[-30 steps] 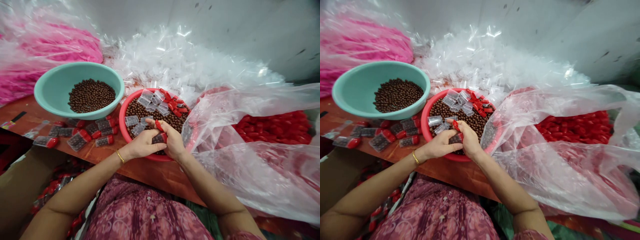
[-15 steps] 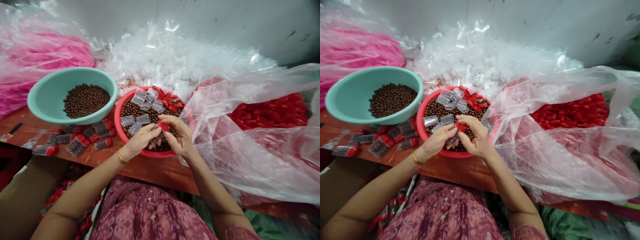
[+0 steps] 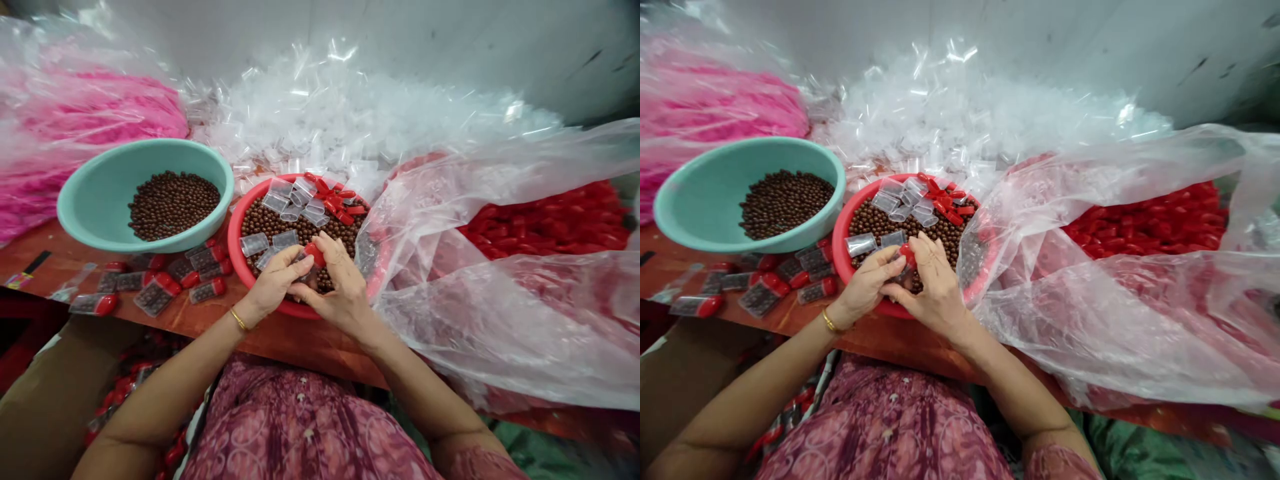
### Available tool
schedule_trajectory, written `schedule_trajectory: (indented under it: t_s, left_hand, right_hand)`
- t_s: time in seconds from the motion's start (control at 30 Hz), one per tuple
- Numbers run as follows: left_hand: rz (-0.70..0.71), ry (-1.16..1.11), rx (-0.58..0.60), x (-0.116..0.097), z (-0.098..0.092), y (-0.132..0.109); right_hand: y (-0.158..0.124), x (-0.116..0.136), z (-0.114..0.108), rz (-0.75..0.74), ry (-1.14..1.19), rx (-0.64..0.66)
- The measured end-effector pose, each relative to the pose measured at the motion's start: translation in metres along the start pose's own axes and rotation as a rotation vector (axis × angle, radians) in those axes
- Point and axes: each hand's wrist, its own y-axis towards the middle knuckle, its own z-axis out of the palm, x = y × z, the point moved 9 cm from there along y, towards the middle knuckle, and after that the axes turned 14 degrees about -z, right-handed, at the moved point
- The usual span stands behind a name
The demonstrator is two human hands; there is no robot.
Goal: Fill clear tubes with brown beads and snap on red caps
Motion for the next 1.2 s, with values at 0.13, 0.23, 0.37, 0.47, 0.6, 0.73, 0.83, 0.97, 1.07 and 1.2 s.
schedule_trajectory:
  t_s: [0.13,0.23,0.37,0.47,0.6,0.73,0.83,0.97,1.07,1.2]
  left_hand:
    - [0.085,0.018,-0.106,-0.004,-0.004,0.001]
    - [0.187,0.159,-0.197,-0.010,-0.007,-0.001]
    - [0.256,0.284,-0.301,-0.013,-0.013,-0.006]
    - [0.328,0.330,-0.338,-0.019,-0.013,-0.015]
    - [0.315,0.335,-0.457,-0.022,-0.029,-0.042]
    - [0.247,0.388,-0.804,-0.020,-0.095,-0.100]
    - [0.027,0.732,-1.142,-0.017,-0.159,-0.148]
    - [-0.317,1.388,-1.228,-0.020,-0.197,-0.166]
    - [-0.038,1.661,-1.218,-0.046,-0.155,-0.150]
    - [0.445,1.717,-0.881,-0.060,-0.058,-0.088]
  right_hand:
    - [0.007,-0.003,0.001,-0.050,-0.091,0.114]
    - [0.010,-0.007,-0.002,-0.045,-0.182,0.099]
    - [0.012,-0.001,-0.001,-0.090,-0.152,0.006]
    - [0.013,0.008,0.003,-0.113,-0.092,-0.016]
    - [0.022,0.005,0.016,-0.124,0.041,0.204]
    - [0.032,-0.059,0.001,0.077,-0.154,0.293]
    - [0.032,-0.110,0.001,0.190,-0.393,0.448]
    - [0.025,-0.131,0.022,0.189,-0.441,0.628]
    - [0.021,-0.128,0.024,0.204,-0.433,0.581]
    - [0.016,-0.123,0.001,0.238,-0.291,0.224]
